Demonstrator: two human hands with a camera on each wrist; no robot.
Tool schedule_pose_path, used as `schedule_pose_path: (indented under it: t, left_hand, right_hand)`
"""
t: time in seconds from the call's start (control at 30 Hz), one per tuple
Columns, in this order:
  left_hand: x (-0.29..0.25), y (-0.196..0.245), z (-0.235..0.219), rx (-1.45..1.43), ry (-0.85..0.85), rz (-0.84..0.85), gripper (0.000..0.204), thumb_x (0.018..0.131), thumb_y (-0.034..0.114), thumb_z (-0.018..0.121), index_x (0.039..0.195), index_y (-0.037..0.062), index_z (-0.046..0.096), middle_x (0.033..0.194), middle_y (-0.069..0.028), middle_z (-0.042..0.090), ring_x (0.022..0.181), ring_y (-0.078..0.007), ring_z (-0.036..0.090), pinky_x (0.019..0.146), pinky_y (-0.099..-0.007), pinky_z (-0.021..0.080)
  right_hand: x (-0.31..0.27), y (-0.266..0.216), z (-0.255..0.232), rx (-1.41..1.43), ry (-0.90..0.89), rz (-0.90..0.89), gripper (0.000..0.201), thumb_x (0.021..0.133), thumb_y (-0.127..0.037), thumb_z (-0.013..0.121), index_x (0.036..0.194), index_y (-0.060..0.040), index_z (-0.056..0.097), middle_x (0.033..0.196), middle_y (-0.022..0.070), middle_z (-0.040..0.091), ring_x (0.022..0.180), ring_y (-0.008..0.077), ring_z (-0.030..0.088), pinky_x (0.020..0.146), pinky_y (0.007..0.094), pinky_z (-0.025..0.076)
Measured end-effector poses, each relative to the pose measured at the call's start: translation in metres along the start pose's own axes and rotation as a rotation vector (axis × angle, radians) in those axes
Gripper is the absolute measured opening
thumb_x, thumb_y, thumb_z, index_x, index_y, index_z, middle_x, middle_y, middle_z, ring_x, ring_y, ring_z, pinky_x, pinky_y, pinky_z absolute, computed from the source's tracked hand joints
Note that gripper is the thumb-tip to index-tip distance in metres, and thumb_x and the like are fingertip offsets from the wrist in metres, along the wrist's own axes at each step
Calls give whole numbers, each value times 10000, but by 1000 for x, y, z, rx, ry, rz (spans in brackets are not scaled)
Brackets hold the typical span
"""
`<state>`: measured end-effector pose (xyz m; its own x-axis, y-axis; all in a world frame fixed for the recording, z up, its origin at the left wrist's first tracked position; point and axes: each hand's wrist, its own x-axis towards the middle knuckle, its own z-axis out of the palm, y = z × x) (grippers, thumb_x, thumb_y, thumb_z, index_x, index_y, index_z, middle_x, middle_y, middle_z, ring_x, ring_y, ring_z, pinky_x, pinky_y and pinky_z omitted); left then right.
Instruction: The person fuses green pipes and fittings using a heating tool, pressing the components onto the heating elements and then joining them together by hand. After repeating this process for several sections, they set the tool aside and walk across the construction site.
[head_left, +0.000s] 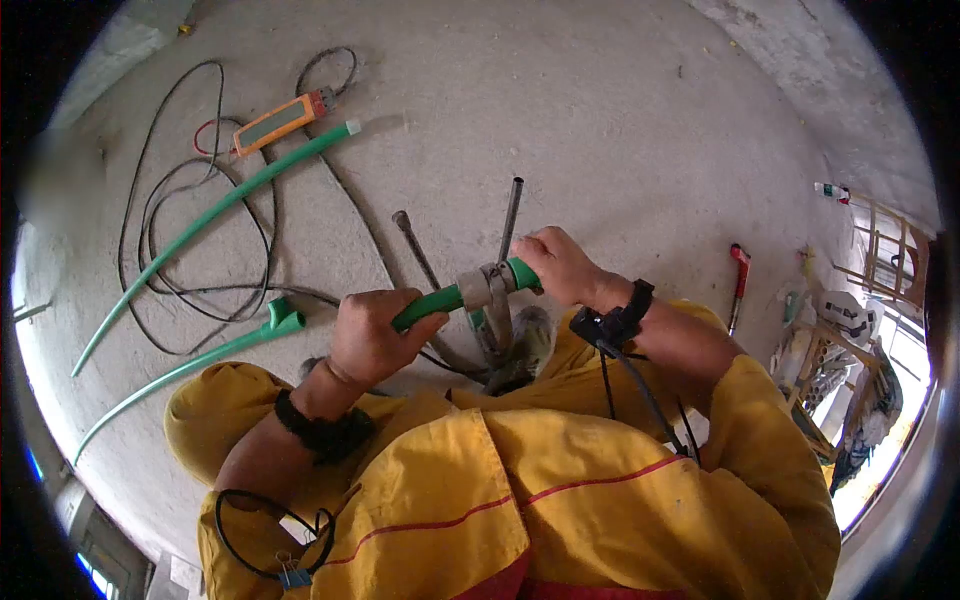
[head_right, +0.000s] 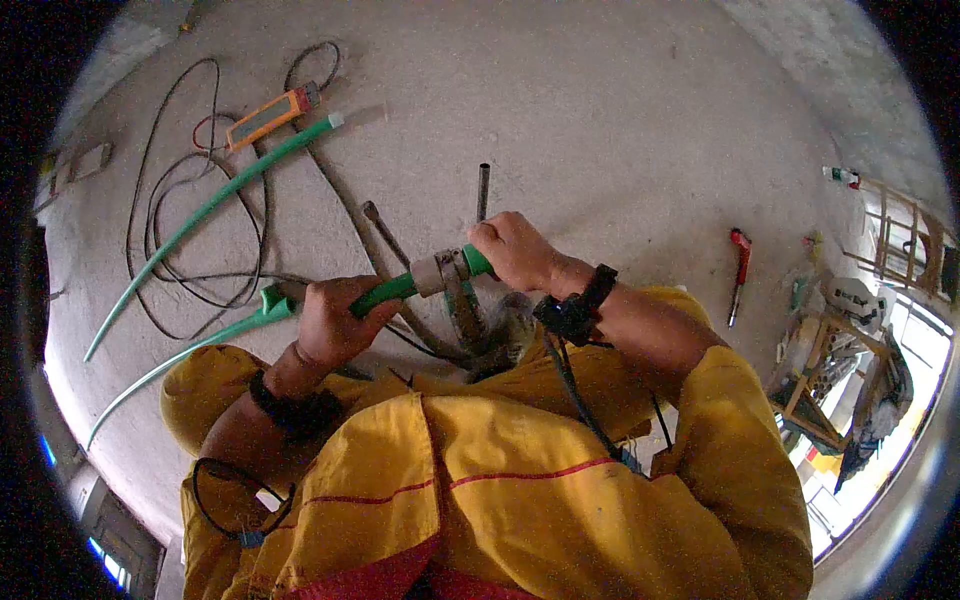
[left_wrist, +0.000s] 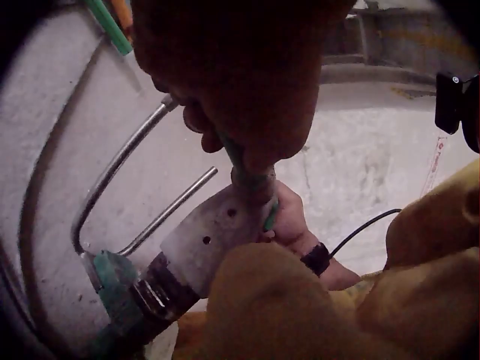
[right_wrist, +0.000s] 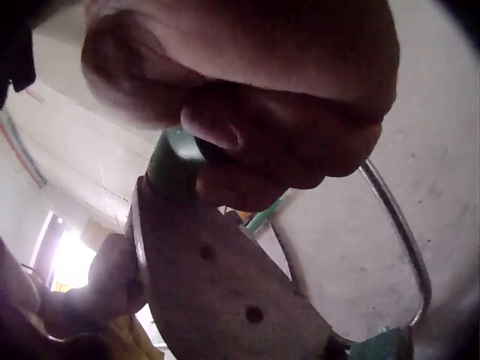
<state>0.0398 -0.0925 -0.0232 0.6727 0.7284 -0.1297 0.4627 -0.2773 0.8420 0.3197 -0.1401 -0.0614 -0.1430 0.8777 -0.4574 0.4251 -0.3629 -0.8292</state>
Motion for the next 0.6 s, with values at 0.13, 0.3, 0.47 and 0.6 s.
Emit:
schedule_pose_path:
  t: [0.13,0.3,0.47,0.6]
  left_hand:
    - [0,-1,2,18,20,-4,213,786,253,764,818,55,692,646,-148,628,546,-316,624,500,-378,486]
    - [1,0,2,35,-6,-21,215,781,258,770,814,60,693,637,-140,625,547,-316,625,500,-378,487]
    - [3,-1,2,41,11,-8,221,781,271,770,815,65,694,628,-133,621,544,-312,623,505,-381,490]
    - [7,-2,2,43,-2,-8,245,785,288,766,824,57,693,632,-143,618,553,-317,622,510,-386,490]
  right_hand:
    - [0,-9,-4,60,-85,158,438,950,-311,448,652,10,442,564,110,398,530,161,378,541,420,369]
    - [1,-12,-6,160,-115,330,409,936,-336,468,707,-1,525,666,89,529,555,183,520,569,372,457]
    - [4,-11,-4,248,-111,434,409,991,-345,440,791,-36,617,652,42,584,521,122,526,484,294,427]
    - [9,-1,-3,245,-87,455,418,988,-342,438,762,-38,615,627,42,578,500,122,516,481,298,427]
